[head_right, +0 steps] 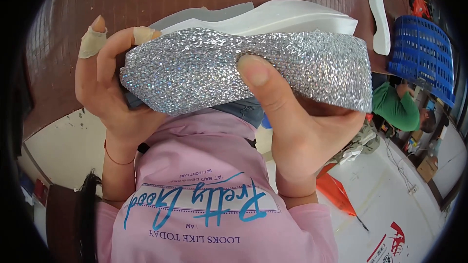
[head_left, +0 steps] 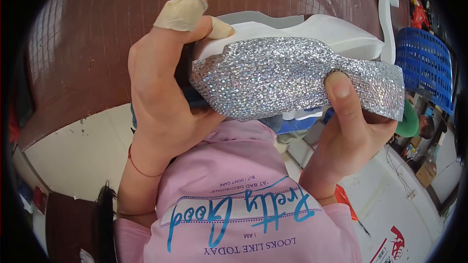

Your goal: The recorder trims and prepares sparkly shoe upper materials using scissors at a workbench.

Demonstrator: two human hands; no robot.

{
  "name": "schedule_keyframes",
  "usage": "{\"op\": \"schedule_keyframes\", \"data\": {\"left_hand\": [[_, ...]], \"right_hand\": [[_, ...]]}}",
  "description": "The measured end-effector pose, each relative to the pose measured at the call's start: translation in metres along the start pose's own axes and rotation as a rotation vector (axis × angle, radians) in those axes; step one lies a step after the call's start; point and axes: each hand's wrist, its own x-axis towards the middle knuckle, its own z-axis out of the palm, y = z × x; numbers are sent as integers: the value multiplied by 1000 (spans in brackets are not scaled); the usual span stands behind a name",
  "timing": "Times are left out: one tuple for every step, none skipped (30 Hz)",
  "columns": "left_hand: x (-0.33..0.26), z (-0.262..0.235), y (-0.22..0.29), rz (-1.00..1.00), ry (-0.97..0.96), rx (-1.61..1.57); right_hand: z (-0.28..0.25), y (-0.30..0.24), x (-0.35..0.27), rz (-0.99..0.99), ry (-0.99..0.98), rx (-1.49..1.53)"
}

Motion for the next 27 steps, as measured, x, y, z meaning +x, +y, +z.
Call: {"op": "schedule_keyframes", "data": {"left_hand": [[-3, -4, 0, -9, 4, -1], [-5, -6, -1, -19, 6, -3], [-7, -7, 0, -17, 0, -3], [-8, -6, -1, -18, 22, -28], [-8, -4, -3, -19, 42, -54], [-8, -2, -4, -20, 60, -81], [-9, 0, -4, -23, 78, -108], [-10, 0, -4, -27, 70, -106], [-11, -1, -5, -36, 40, -77], [-11, -3, -5, -45, 10, -48], [-11, -5, -6, -54, -19, -20], [-12, -6, -6, -62, -47, 9], [-11, -7, -6, -62, -53, 9], [-10, -9, -6, -49, -73, 57], [-10, -11, -5, -36, -93, 106], [-10, -13, -5, -23, -112, 155], [-10, -15, -5, -10, -130, 205], [-11, -17, -9, -7, -131, 208], [-12, -17, -13, 19, -100, 177], [-14, -17, -19, 44, -69, 147], [-16, -17, -23, 70, -39, 116], [-16, -18, -26, 95, -10, 86], [-19, -20, -28, 100, -11, 88], [-19, -19, -29, 111, -14, 102], [-20, -19, -29, 123, -16, 118], [-18, -19, -30, 136, -19, 133], [-17, -19, -31, 148, -22, 149]], "right_hand": [[2, 0, -4, -34, 1, 0], [4, 0, -7, -66, 2, 0], [4, -1, -10, -62, 7, 2], [4, -2, -10, -77, 8, -25], [4, -1, -10, -91, 11, -53], [4, 0, -10, -103, 14, -82], [4, 1, -9, -114, 18, -112], [4, 5, -9, -104, 20, -111], [5, 9, -7, -112, 17, -71], [6, 14, -6, -120, 15, -30], [7, 17, -6, -129, 12, 10], [7, 20, -7, -139, 9, 51], [8, 20, -7, -135, 14, 51], [10, 19, -7, -133, 3, 26], [12, 17, -6, -131, -9, 1], [14, 16, -6, -130, -21, -23], [16, 15, -6, -129, -34, -48], [20, 17, -8, -130, -33, -43], [23, 19, -10, -141, -31, -33], [26, 21, -12, -152, -30, -23], [29, 24, -13, -162, -29, -13], [32, 25, -14, -172, -28, -2], [34, 27, -12, -174, -24, 1], [35, 28, -10, -177, -33, -18], [35, 30, -9, -179, -41, -36], [36, 32, -7, -182, -49, -54], [36, 34, -6, -184, -57, -71]]}}
